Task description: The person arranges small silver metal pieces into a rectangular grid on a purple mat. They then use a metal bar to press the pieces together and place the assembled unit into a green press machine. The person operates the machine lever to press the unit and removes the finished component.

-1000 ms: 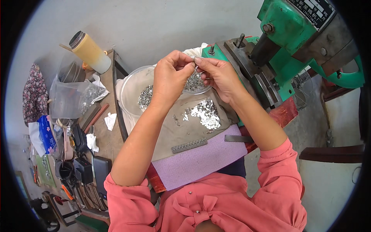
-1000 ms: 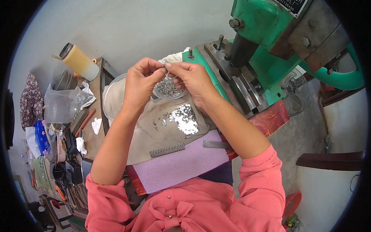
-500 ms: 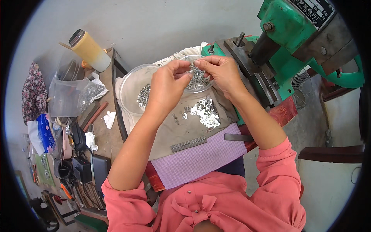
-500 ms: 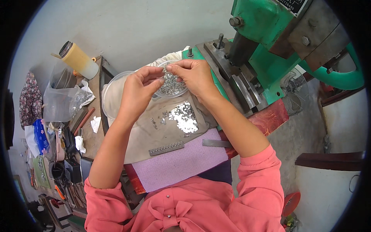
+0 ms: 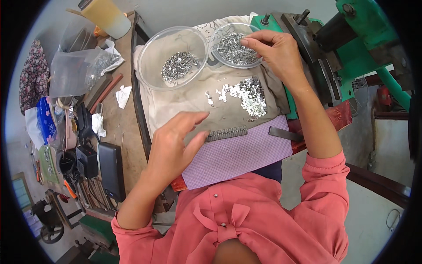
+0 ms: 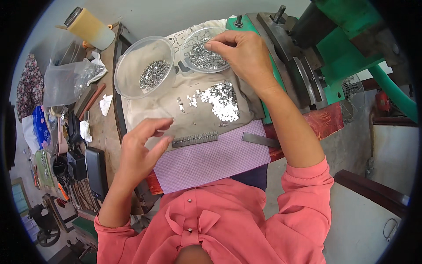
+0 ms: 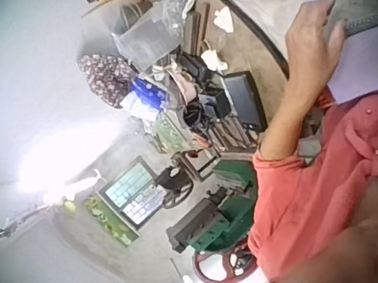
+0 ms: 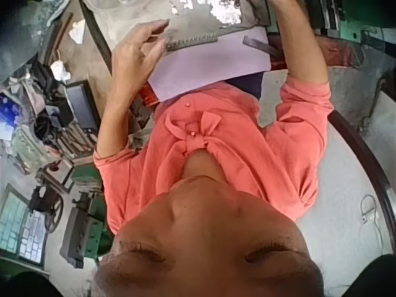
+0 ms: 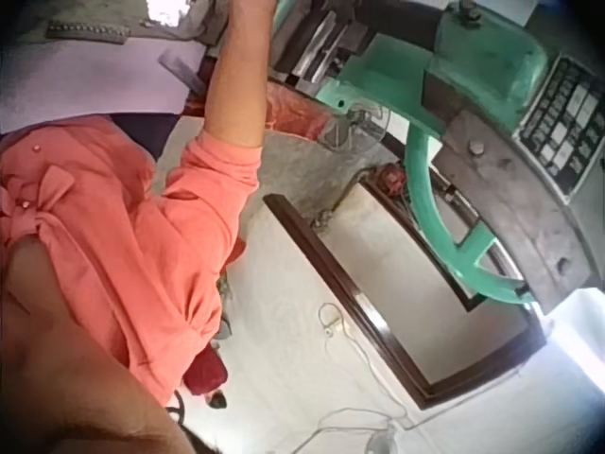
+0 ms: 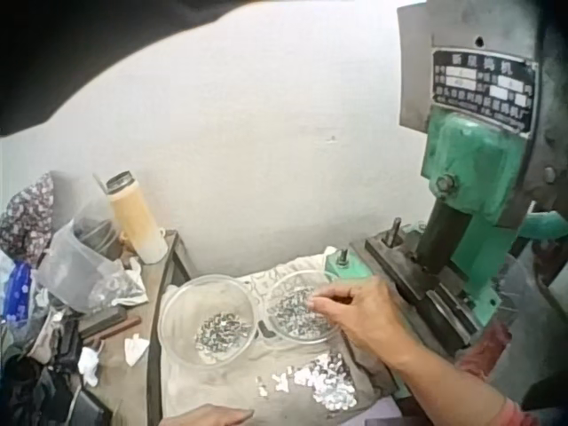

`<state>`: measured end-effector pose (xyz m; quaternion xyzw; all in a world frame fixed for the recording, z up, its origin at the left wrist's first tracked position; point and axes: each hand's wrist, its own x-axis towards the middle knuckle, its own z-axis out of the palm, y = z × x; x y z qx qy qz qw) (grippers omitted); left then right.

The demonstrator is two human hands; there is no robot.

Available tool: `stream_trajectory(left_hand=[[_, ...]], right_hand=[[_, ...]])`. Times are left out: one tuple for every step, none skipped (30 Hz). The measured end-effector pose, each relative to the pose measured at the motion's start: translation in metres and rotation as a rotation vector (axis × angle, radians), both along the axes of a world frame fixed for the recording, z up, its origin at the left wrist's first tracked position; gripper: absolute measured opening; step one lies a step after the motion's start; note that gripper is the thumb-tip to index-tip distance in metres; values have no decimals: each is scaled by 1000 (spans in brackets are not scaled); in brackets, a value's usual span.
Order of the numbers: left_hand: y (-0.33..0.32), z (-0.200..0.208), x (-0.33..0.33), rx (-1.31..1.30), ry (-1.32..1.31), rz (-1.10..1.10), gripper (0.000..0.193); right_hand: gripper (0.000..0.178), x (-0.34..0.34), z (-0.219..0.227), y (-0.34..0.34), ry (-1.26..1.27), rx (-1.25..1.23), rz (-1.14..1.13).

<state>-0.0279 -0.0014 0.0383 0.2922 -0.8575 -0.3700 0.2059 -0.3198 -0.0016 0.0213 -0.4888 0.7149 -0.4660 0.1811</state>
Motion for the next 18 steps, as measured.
stream_trajectory(left_hand=[[3, -4, 6, -2, -31, -1, 35], [7, -8, 11, 10, -37, 5, 35], [8, -11, 14, 2, -56, 0, 36], [9, -13, 16, -7, -75, -6, 36], [10, -16, 18, -15, -95, -12, 36], [12, -17, 18, -33, -106, -19, 36], [13, -20, 17, -50, -118, -21, 36], [14, -22, 16, -67, -129, -23, 35], [14, -25, 12, -81, -133, -37, 35], [15, -28, 11, -94, -147, -40, 36], [14, -31, 10, -108, -159, -43, 36], [14, -34, 10, -112, -155, -41, 35], [13, -36, 10, -115, -148, -43, 34], [12, -37, 11, -119, -141, -45, 33], [12, -37, 12, -114, -144, -53, 33], [11, -36, 13, -109, -147, -61, 32], [10, -35, 15, -104, -150, -69, 32], [9, -33, 17, -103, -157, -72, 32]], right_hand=[[23, 2, 0, 0, 14, -12, 5], [23, 3, 0, 0, -7, -21, 20], [23, 4, 1, 1, -27, -29, 34], [23, 6, 2, 2, -46, -37, 48], [23, 11, 7, 4, -76, -29, 51], [23, 17, 16, 10, -104, -20, 52], [23, 24, 20, 16, -131, -11, 58], [21, 29, 19, 21, -166, -10, 78], [20, 34, 20, 32, -180, 9, 99], [18, 41, 18, 40, -202, 29, 131], [17, 48, 16, 47, -224, 48, 161], [15, 55, 11, 54, -139, 35, 197], [13, 60, 7, 59, -51, 22, 228], [12, 65, 2, 64, 36, 8, 260], [11, 68, -2, 67, 67, -8, 279], [11, 70, -6, 70, 98, -24, 298], [10, 72, -12, 72, 129, -41, 318], [10, 73, -21, 74, 226, -88, 335]])
